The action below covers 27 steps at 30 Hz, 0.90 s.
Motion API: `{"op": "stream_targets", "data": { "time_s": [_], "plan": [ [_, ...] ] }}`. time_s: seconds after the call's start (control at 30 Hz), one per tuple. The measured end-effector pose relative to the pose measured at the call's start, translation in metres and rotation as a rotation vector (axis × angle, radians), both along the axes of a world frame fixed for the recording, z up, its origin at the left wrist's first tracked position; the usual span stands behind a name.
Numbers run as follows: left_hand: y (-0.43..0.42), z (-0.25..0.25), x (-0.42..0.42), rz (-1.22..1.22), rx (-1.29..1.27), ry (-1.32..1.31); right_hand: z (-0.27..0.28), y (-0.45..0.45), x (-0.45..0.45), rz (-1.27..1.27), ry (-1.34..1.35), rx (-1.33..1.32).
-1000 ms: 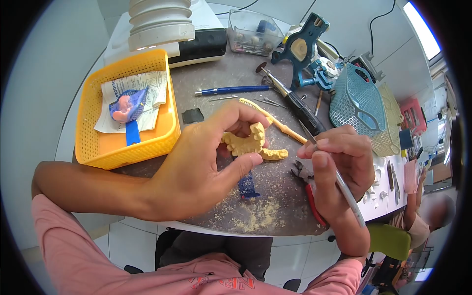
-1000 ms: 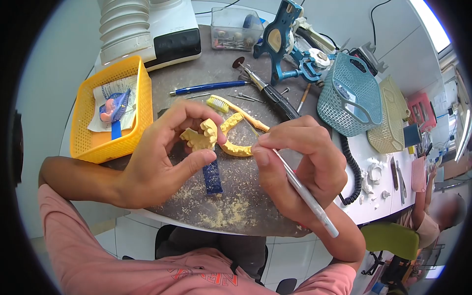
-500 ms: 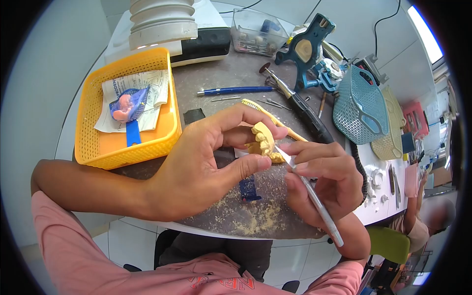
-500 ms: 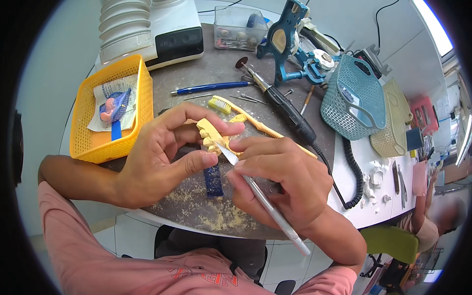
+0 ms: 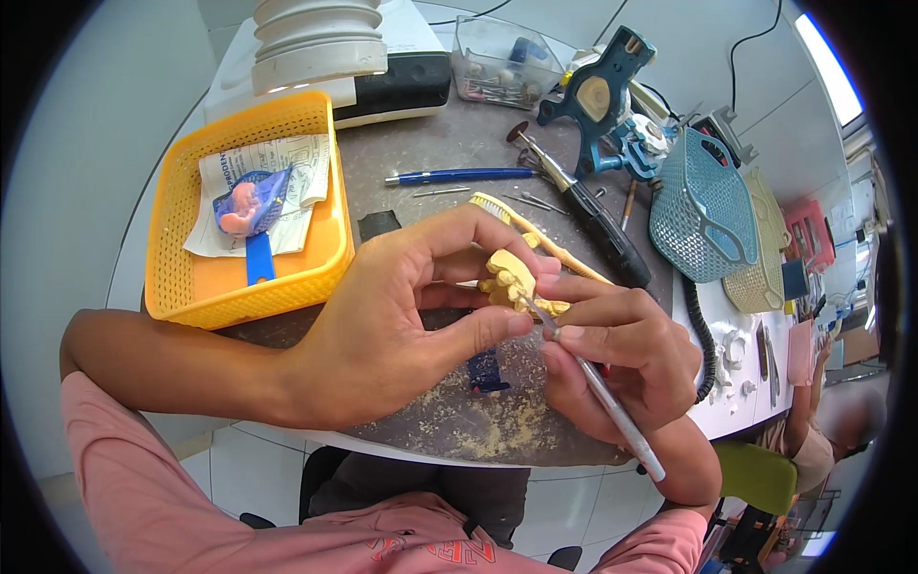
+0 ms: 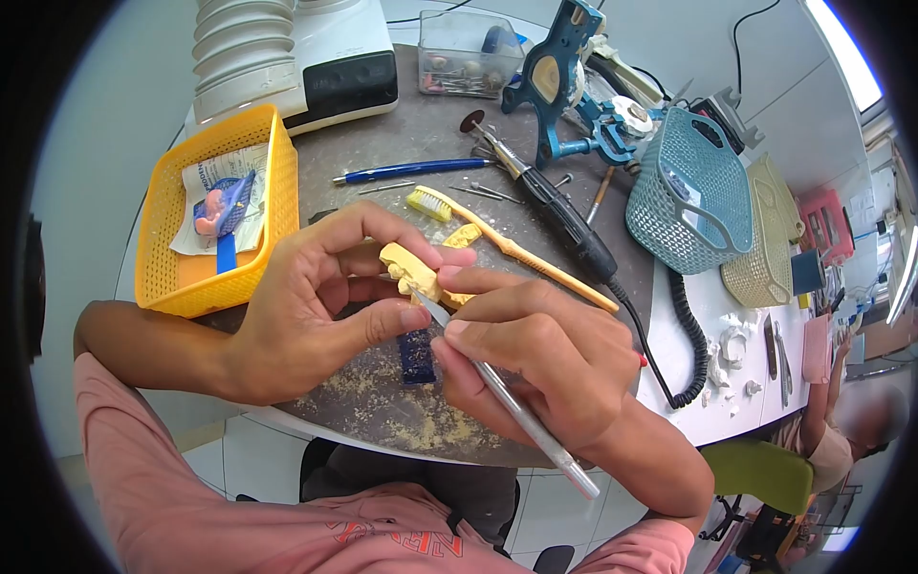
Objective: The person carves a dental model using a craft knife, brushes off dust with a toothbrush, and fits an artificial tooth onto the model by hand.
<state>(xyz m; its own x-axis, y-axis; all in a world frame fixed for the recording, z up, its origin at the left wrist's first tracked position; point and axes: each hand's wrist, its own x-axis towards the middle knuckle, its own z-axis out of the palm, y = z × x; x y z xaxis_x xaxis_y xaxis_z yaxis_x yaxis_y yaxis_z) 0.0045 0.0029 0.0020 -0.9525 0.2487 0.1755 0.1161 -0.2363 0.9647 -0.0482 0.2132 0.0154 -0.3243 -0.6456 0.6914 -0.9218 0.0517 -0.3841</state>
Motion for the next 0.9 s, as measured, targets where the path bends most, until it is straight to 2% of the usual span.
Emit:
{"op": "stream_targets", "data": {
  "time_s": [0.33,0.4,0.73,0.9],
  "plan": [
    [-0.0028,-0.0001,-0.0009,-0.030,0.005,-0.016,-0.0001,-0.0036,-0.0044,0.017,0.044,-0.003],
    [-0.0034,0.0014,-0.0012,-0.038,0.004,-0.031,-0.0026,-0.0062,-0.0038,-0.050,0.038,-0.068],
    [-0.0041,0.0020,-0.0007,-0.046,-0.030,-0.069,-0.0001,-0.0022,-0.0035,-0.004,0.059,-0.001],
    [-0.0035,-0.0015,-0.0031,-0.034,0.016,-0.011,-0.0021,0.0000,-0.0039,0.041,-0.037,-0.035]
  ]
}}
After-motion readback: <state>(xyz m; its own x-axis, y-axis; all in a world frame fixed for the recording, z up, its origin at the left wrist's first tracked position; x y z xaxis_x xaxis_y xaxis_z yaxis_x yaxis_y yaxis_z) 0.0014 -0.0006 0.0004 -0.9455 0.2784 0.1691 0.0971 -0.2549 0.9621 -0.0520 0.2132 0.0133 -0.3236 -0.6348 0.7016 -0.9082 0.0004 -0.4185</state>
